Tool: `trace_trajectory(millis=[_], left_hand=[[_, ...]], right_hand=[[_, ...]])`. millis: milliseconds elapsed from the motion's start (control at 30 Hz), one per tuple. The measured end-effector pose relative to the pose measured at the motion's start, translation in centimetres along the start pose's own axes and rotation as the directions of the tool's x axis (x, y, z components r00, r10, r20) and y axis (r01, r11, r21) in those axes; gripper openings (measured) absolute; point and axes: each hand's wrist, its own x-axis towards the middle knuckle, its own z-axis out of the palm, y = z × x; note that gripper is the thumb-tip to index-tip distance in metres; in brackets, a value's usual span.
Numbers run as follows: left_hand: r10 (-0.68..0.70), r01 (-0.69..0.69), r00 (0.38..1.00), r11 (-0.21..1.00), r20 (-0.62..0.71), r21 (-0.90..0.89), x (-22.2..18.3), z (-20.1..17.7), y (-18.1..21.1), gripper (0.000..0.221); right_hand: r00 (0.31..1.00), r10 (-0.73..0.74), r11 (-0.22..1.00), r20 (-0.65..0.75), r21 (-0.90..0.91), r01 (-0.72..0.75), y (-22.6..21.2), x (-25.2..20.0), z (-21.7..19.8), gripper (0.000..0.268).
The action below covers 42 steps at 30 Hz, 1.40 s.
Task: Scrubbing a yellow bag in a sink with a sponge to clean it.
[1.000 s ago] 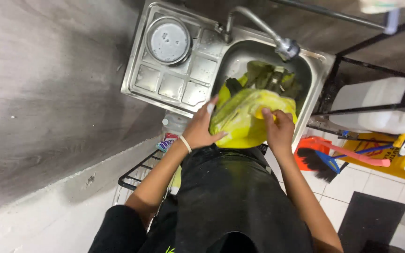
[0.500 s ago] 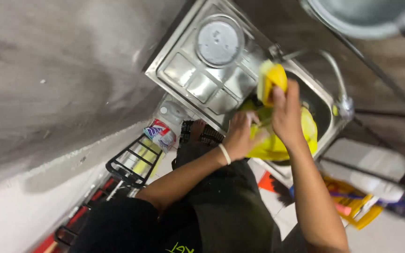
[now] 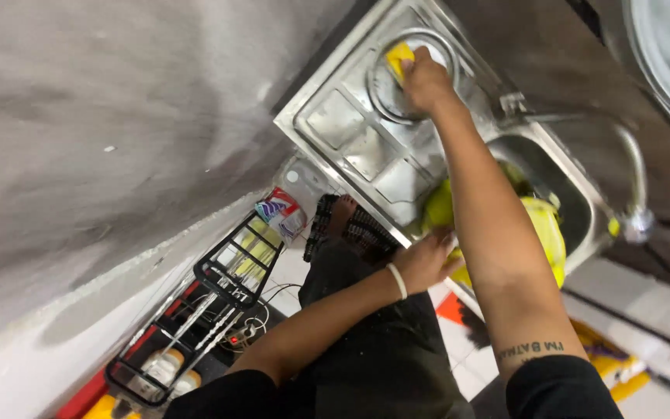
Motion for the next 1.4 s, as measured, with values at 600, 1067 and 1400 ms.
trace_trajectory(millis=[600,1067,1400], left_hand=[[-0.082,0.267,0.933,0.81,0.35,-0.522,6.3,-0.3,4.4,0.04],[-0.025,0.519,0.843,0.299,0.538,-0.801,8.5,3.8,-1.1,0.041],[0.019,0.617,0.776,0.184,0.63,-0.765,7.9,-0.1,5.3,0.039]], right_hand=[[0.634,-0.546,0.799,-0.548,-0.115,0.59,14.8,-32.1,-1.8,0.037],[0.98,0.196,0.861,0.026,-0.482,-0.16,13.9,-32.9,-2.5,0.039],[0.549,-0.428,0.897,-0.718,-0.266,0.352,22.8,-31.4,-4.2,0.04]])
